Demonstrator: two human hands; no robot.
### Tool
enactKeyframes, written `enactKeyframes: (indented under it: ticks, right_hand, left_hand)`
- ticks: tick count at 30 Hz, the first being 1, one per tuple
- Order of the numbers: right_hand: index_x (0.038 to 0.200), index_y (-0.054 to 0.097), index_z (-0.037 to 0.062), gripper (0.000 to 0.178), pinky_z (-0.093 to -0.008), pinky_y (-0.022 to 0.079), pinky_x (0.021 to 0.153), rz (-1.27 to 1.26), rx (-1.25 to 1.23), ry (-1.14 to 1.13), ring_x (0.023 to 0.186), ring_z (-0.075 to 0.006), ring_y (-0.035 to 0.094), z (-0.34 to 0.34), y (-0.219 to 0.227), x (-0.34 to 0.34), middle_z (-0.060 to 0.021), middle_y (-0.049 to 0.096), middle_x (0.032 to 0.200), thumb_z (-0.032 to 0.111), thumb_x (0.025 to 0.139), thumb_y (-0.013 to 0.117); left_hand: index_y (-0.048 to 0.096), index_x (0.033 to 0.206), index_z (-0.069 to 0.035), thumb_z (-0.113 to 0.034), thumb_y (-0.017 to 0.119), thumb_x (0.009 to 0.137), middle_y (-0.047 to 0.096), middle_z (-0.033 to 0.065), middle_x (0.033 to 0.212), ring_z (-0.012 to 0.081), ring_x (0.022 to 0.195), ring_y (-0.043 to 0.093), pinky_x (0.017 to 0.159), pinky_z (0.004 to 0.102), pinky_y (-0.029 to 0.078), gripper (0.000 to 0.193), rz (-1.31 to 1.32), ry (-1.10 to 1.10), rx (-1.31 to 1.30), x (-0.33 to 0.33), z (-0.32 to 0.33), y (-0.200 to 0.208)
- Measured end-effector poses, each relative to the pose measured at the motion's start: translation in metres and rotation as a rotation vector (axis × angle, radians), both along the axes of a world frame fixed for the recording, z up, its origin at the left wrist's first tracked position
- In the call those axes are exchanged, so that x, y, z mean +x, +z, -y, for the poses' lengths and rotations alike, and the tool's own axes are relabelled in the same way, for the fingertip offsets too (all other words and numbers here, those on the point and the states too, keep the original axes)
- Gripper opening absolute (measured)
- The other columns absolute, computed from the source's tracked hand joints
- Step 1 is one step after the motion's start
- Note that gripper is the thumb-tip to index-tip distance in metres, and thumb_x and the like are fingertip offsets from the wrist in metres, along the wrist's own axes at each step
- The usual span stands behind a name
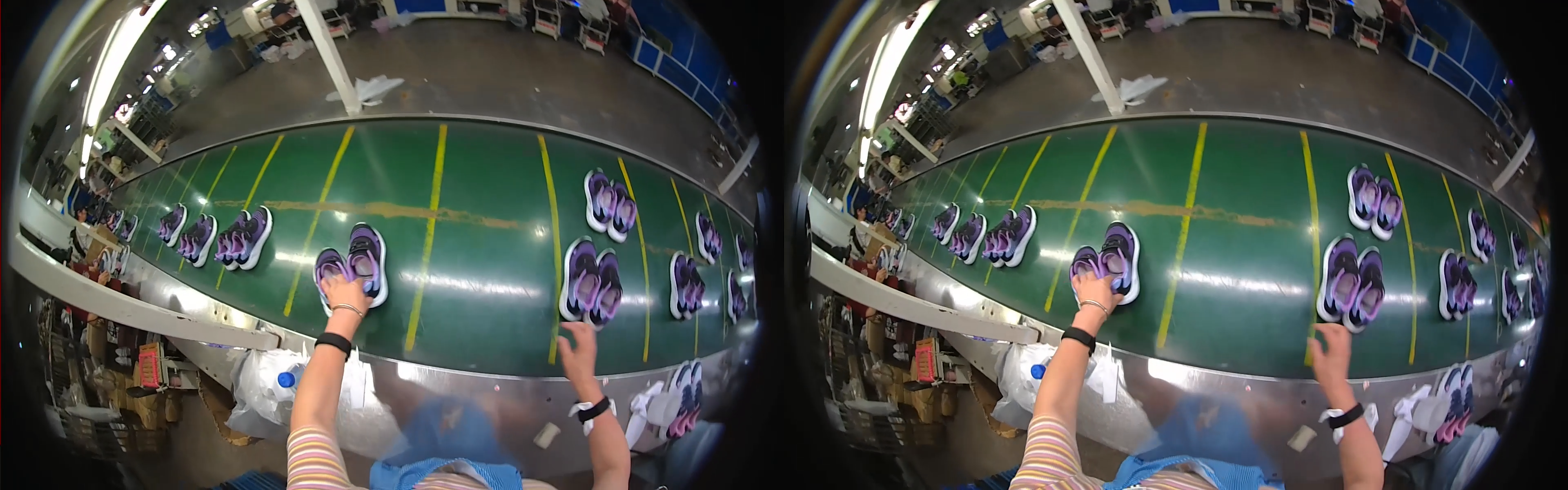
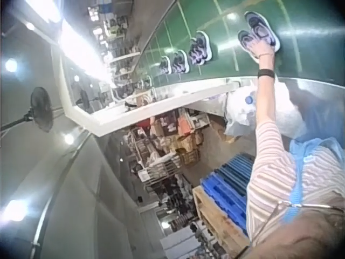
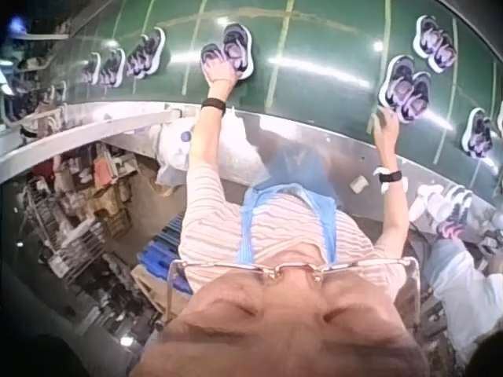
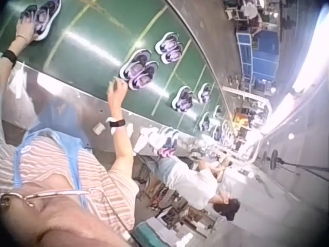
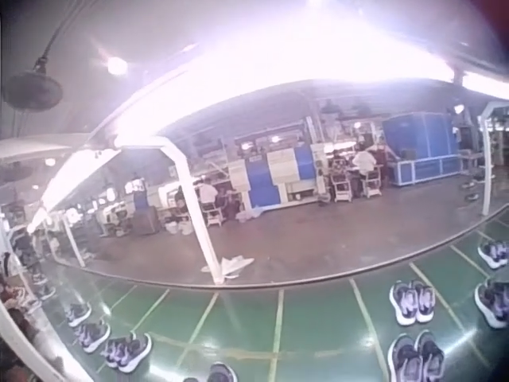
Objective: Inspecting and wiping finished shoes on a production conveyor belt.
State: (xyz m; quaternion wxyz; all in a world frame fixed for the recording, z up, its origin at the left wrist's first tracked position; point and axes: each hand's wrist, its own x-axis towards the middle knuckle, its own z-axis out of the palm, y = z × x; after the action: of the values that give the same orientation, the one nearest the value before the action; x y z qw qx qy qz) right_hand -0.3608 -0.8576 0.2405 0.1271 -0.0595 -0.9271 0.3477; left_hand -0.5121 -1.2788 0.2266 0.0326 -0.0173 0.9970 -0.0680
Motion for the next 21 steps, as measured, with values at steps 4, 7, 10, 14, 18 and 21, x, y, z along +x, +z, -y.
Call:
enactKeyframes:
  ticks: [4, 7, 10, 14, 18, 21]
  right_hand:
    - [0.115, 0.047, 0.0057, 0.053, -0.0319, 0.043, 0.078, 0.338, -0.534, 0.138, 0.095, -0.0219, 0.05, 0.085, 0.016, 0.035, -0.0114, 0.049, 0.102, 0.015, 0.068, 0.07]
    - [0.13, 0.024, 0.0027, 0.082, -0.0338, 0.042, 0.083, 0.475, -0.901, 0.122, 0.101, -0.0254, 0.048, 0.137, 0.006, 0.077, -0.0171, 0.042, 0.112, 0.023, 0.067, 0.073]
    - [0.129, 0.022, -0.0014, 0.087, -0.0401, 0.034, 0.092, 0.454, -0.691, 0.056, 0.105, -0.0342, 0.044, 0.142, -0.025, 0.132, -0.0235, 0.042, 0.112, 0.024, 0.063, 0.074]
    - [0.123, 0.029, -0.0029, 0.077, -0.0423, 0.036, 0.088, 0.512, -0.528, 0.012, 0.103, -0.0385, 0.044, 0.121, -0.034, 0.174, -0.0254, 0.046, 0.105, 0.016, 0.061, 0.068]
    - [0.108, 0.042, 0.0, 0.056, -0.0445, 0.039, 0.075, 0.295, -0.355, 0.072, 0.086, -0.0389, 0.048, 0.129, -0.057, 0.17, -0.0218, 0.051, 0.093, 0.019, 0.059, 0.062]
    - [0.122, 0.034, 0.0033, 0.063, -0.0474, 0.036, 0.084, 0.461, -0.478, 0.04, 0.096, -0.0437, 0.045, 0.139, -0.06, 0.169, -0.0267, 0.047, 0.102, 0.016, 0.065, 0.059]
  left_hand:
    - [0.064, 0.084, -0.017, -0.035, 0.07, 0.058, 0.052, 0.0138, 0.087, 0.03, 0.088, 0.048, 0.086, 0.0453, 0.028, 0.032, 0.053, -0.267, 0.258, 0.101, -0.064, 0.037]
    - [0.063, 0.075, -0.015, -0.029, 0.07, 0.059, 0.047, 0.0118, 0.082, 0.0302, 0.082, 0.045, 0.082, 0.0449, 0.031, 0.023, 0.101, -0.421, 0.368, 0.195, -0.098, 0.048]
    - [0.062, 0.085, -0.015, -0.028, 0.069, 0.063, 0.048, 0.0117, 0.083, 0.029, 0.082, 0.046, 0.077, 0.0435, 0.034, 0.027, 0.245, -0.603, 0.439, 0.258, -0.11, 0.05]
    - [0.05, 0.104, -0.004, -0.017, 0.065, 0.069, 0.052, 0.0149, 0.095, 0.0317, 0.087, 0.048, 0.076, 0.0398, 0.039, 0.041, 0.415, -0.521, 0.956, 0.278, -0.103, 0.046]
    - [0.046, 0.102, 0.003, -0.012, 0.077, 0.06, 0.054, 0.0109, 0.089, 0.0162, 0.072, 0.052, 0.056, 0.0259, 0.044, 0.054, 0.187, -0.203, 0.927, 0.283, -0.039, -0.045]
    - [0.046, 0.102, 0.003, -0.012, 0.076, 0.061, 0.054, 0.0111, 0.09, 0.0163, 0.073, 0.052, 0.058, 0.0262, 0.044, 0.053, 0.292, -0.53, 1.069, 0.227, -0.112, -0.078]
